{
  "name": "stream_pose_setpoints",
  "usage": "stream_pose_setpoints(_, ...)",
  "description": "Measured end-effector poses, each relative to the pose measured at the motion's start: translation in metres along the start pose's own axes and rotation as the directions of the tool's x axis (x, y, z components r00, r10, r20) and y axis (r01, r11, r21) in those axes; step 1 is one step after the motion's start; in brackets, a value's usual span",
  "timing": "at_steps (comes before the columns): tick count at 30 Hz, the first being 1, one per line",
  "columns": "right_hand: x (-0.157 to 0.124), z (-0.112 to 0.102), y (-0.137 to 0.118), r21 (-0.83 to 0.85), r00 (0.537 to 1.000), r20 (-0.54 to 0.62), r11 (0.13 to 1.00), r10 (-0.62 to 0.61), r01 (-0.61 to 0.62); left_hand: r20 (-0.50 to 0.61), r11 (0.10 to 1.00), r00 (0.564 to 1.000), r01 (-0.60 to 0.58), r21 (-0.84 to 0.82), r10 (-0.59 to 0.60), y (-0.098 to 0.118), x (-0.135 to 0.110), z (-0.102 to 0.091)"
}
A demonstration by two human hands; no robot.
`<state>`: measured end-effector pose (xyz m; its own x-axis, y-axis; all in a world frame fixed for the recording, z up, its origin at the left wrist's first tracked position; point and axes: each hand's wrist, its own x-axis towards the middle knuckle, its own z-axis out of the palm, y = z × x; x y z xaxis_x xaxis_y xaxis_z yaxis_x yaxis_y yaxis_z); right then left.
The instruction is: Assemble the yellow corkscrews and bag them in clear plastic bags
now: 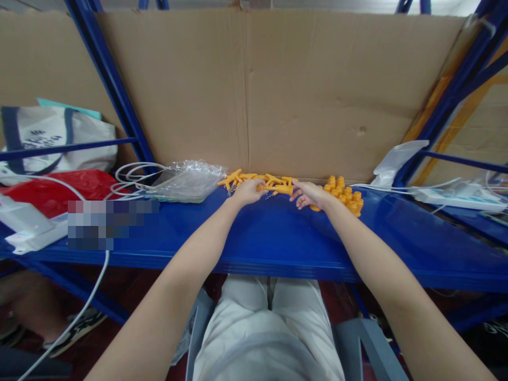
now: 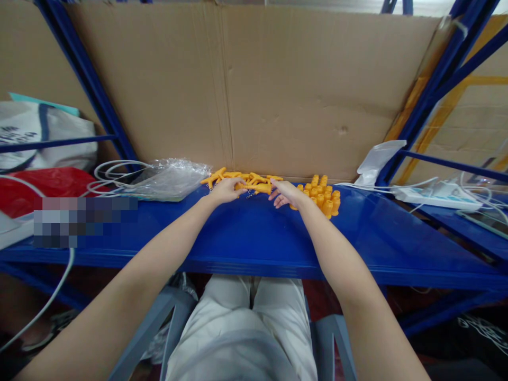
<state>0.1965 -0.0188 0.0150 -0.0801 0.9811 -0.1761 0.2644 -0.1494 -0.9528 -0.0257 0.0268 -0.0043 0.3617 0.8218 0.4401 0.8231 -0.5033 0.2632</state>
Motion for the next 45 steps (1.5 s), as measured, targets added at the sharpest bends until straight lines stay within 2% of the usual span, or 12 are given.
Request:
stream_pose_setpoints(4,-0.002,0.001,0.003,0.002,0.995,0.011,0.995,-0.098,0.098,-0.010,1.000,1.000,0.023,-0.014,-0.023,-0.001,0.000,-0.001)
stream_pose_setpoints(9,0.000,0.002,0.005,-0.022,0.989,0.034,0.990,-0.141,0.142,-0.015,1.000,1.000,-0.009,-0.002,0.009,-0.004,0.001,0.000)
stream_pose_setpoints(17,-0.001,0.004,0.000,-0.100,0.998,-0.065,0.995,-0.001,-0.006,-0.023,0.998,0.998,-0.055,0.006,0.055,0.003,-0.001,0.000)
stream_pose_setpoints(21,-0.004,0.004,-0.002,-0.118,0.998,-0.044,0.992,0.049,-0.054,-0.020,0.999,0.999,-0.044,0.023,0.045,0.004,-0.001,0.000)
stream_pose_setpoints(29,0.005,-0.002,0.007,-0.072,0.983,0.005,0.980,-0.184,0.184,-0.013,0.999,1.000,0.017,0.040,-0.017,0.003,-0.001,-0.002)
stream_pose_setpoints(40,0.004,-0.004,0.006,-0.096,0.980,-0.019,0.976,-0.199,0.196,0.008,0.999,0.999,-0.050,-0.016,0.051,-0.002,0.002,-0.001)
stream_pose_setpoints(45,0.005,-0.004,0.007,-0.103,0.979,-0.017,0.975,-0.201,0.198,0.007,0.999,0.999,-0.046,-0.015,0.046,-0.002,0.002,-0.001)
